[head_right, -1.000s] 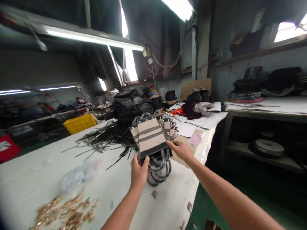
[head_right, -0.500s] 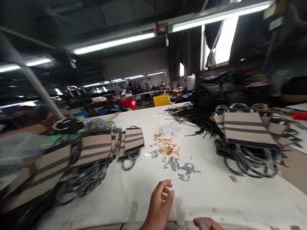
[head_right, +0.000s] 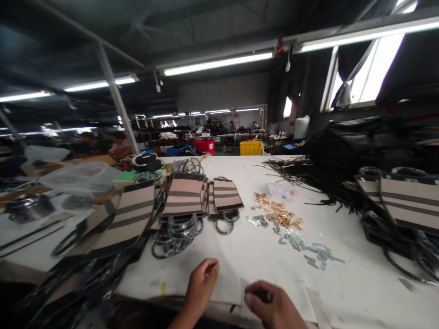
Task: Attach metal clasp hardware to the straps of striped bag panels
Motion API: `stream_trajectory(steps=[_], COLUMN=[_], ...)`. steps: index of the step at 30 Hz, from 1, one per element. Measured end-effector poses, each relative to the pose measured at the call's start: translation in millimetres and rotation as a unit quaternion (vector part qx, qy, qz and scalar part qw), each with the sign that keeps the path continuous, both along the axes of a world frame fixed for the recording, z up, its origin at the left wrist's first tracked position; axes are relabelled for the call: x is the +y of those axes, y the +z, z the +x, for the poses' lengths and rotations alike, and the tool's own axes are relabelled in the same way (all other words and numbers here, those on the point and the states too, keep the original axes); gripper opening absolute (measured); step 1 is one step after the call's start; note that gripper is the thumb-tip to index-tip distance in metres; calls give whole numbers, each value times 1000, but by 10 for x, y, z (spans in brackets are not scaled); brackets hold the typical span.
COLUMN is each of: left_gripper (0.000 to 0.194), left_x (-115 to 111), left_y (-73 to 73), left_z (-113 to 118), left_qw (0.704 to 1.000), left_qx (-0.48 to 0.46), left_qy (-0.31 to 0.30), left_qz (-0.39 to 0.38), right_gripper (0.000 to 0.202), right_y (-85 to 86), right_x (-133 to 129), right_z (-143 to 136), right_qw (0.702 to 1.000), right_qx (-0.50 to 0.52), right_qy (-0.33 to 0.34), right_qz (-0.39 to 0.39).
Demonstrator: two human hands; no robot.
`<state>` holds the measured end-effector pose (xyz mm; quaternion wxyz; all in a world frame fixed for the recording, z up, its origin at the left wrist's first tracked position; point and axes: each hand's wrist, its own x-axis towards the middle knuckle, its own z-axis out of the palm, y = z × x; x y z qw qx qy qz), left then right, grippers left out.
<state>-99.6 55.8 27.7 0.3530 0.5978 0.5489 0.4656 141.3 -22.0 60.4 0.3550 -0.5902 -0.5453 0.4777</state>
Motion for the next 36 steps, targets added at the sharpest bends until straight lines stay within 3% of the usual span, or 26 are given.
stream_trajectory(steps=[3, 5, 8, 10, 12, 18, 24, 27, 32, 34, 36], left_gripper=[38, 38, 39, 43, 46, 48, 43, 39, 29, 22, 28], left_x=[130, 178, 226, 250, 263, 235, 224, 233, 230, 225, 223], left_y=[-106, -222, -412, -505, -551, -493, -525, -608, -683, -700, -731], left_z=[-3, -11, -63, -111, -149, -177, -183, -186, -192, -169, -129], left_qw=[1000, 1000, 1000, 1000, 1000, 999, 999, 999, 998, 994, 981], left_qx=[-19, -23, -21, -18, -15, -10, -8, -14, -17, -9, 20], left_qy=[-1, 7, 7, -2, -9, -21, -43, -46, -49, -35, -13], left_qz=[-16, -18, -8, -13, -24, -31, -22, -1, 43, 101, 191], right_gripper=[42, 52, 84, 95, 93, 50, 18, 16, 26, 28, 33], right_y=[238, 283, 180, 75, 0, -3, 45, 130, 580, 844, 1108], right_x=[797, 1339, 2011, 2323, 2524, 2643, 2298, 2126, 2158, 2255, 2355], right_z=[-87, -218, -506, -695, -836, -1066, -1408, -1465, -1136, -953, -811], right_qw=[982, 952, 901, 887, 885, 903, 952, 982, 993, 982, 962], right_qx=[-162, -276, -415, -449, -453, -416, -297, -184, -6, 53, 111], right_qy=[-39, -19, 37, 54, 61, 68, 42, 34, -94, -147, -197], right_qz=[85, 131, 123, 98, 84, 85, 59, 41, 74, 108, 152])
